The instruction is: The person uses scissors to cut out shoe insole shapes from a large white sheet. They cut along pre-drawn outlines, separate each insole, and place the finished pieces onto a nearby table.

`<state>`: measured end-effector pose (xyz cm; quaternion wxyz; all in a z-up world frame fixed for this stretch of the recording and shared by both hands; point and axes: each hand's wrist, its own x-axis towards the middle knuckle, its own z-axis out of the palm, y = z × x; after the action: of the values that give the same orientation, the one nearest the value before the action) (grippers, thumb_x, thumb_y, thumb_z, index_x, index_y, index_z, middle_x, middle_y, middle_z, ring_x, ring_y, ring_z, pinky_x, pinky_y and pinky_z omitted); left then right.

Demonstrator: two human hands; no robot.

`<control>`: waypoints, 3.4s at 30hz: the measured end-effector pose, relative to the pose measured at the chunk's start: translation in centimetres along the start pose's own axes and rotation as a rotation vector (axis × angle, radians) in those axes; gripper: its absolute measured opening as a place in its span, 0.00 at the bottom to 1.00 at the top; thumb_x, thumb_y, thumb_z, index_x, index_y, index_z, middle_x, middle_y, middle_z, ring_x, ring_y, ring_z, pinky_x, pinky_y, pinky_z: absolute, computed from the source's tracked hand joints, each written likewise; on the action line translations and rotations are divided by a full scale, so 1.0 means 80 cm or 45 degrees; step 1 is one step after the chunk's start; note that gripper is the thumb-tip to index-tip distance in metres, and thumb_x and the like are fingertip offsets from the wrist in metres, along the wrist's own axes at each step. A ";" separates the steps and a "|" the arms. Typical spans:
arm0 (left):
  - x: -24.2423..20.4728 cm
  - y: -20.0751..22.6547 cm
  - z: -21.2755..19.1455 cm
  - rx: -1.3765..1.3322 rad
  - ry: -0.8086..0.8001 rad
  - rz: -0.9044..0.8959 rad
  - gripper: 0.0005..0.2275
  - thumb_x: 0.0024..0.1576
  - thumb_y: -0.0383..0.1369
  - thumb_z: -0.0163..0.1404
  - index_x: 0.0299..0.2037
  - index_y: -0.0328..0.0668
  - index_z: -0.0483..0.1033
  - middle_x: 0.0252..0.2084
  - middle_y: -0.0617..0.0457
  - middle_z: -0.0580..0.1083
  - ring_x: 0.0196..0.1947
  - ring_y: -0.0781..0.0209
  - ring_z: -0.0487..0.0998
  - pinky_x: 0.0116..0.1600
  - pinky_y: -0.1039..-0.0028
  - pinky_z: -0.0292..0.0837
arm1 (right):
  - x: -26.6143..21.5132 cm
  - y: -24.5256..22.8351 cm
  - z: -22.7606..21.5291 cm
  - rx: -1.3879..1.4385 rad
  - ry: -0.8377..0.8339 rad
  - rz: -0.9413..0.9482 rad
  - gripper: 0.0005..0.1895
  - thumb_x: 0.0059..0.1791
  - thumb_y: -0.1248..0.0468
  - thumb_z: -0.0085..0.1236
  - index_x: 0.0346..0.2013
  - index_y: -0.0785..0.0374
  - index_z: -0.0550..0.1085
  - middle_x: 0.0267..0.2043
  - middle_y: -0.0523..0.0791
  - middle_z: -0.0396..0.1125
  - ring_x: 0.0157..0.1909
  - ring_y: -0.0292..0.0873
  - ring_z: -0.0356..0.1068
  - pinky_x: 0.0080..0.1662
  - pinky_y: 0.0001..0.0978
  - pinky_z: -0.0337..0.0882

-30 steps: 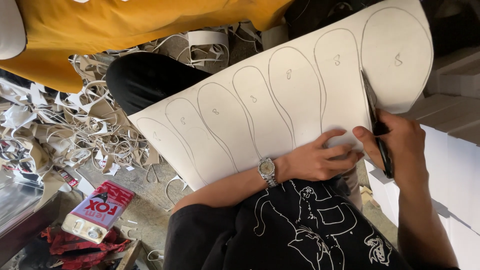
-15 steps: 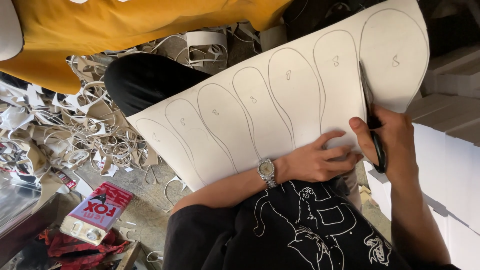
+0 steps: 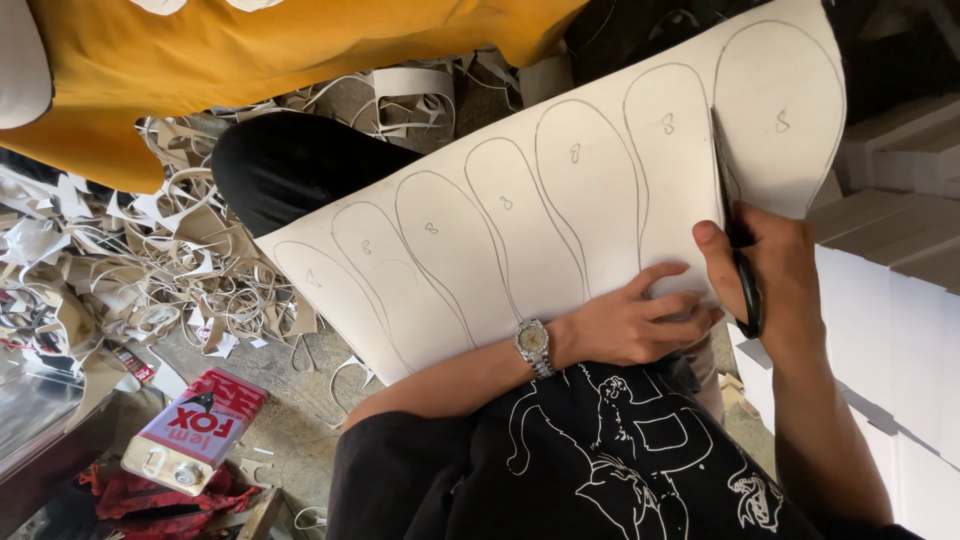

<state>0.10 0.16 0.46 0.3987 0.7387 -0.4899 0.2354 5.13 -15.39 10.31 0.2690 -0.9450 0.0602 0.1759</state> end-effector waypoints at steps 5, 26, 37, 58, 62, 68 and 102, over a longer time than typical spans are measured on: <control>0.000 0.000 0.000 0.038 -0.017 0.001 0.10 0.64 0.23 0.52 0.54 0.31 0.78 0.50 0.55 0.73 0.53 0.54 0.70 0.65 0.44 0.69 | 0.004 0.010 0.001 -0.016 0.020 -0.093 0.29 0.57 0.53 0.54 0.19 0.66 0.58 0.14 0.45 0.51 0.21 0.42 0.49 0.29 0.38 0.52; 0.003 0.003 -0.001 0.056 -0.017 0.040 0.11 0.64 0.22 0.52 0.55 0.30 0.77 0.49 0.55 0.72 0.54 0.54 0.69 0.64 0.46 0.73 | 0.047 -0.002 -0.009 -0.233 0.061 -0.112 0.31 0.58 0.47 0.61 0.22 0.64 0.61 0.15 0.47 0.56 0.22 0.51 0.53 0.35 0.45 0.59; 0.000 0.004 0.006 0.009 -0.087 0.011 0.10 0.64 0.23 0.53 0.53 0.32 0.80 0.50 0.58 0.74 0.56 0.52 0.68 0.67 0.43 0.66 | 0.066 -0.004 -0.004 -0.353 0.094 -0.045 0.37 0.59 0.36 0.58 0.21 0.60 0.61 0.14 0.46 0.52 0.22 0.54 0.51 0.36 0.48 0.60; 0.190 -0.216 -0.043 0.268 -0.147 -1.015 0.28 0.58 0.45 0.56 0.64 0.42 0.62 0.56 0.53 0.78 0.63 0.45 0.73 0.61 0.50 0.71 | 0.065 0.004 -0.014 -0.414 0.262 -0.329 0.32 0.54 0.34 0.58 0.27 0.60 0.72 0.20 0.50 0.68 0.30 0.62 0.71 0.36 0.57 0.70; 0.202 -0.237 -0.037 -0.437 -0.208 -1.011 0.19 0.48 0.30 0.53 0.21 0.49 0.48 0.20 0.60 0.53 0.22 0.64 0.54 0.28 0.67 0.49 | 0.057 0.006 -0.024 -0.447 0.266 -0.323 0.34 0.51 0.31 0.57 0.24 0.59 0.73 0.18 0.49 0.67 0.28 0.59 0.70 0.35 0.53 0.72; 0.214 -0.214 -0.050 -0.505 -0.149 -1.091 0.21 0.50 0.31 0.57 0.17 0.51 0.51 0.17 0.63 0.52 0.20 0.67 0.50 0.28 0.71 0.50 | 0.054 -0.005 -0.039 -0.496 0.180 -0.249 0.34 0.47 0.26 0.52 0.31 0.55 0.74 0.20 0.48 0.70 0.30 0.59 0.73 0.34 0.52 0.71; 0.119 -0.019 -0.239 -1.171 1.089 -1.459 0.19 0.51 0.27 0.64 0.49 0.47 0.70 0.34 0.60 0.74 0.32 0.73 0.72 0.38 0.83 0.69 | -0.028 -0.143 -0.014 0.830 0.121 -0.386 0.20 0.49 0.64 0.61 0.21 0.60 0.59 0.20 0.36 0.49 0.25 0.30 0.50 0.31 0.24 0.52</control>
<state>6.20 11.06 17.85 0.8678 0.4844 0.1058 0.0334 5.79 -6.23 17.63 0.5762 -0.8149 -0.0150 0.0613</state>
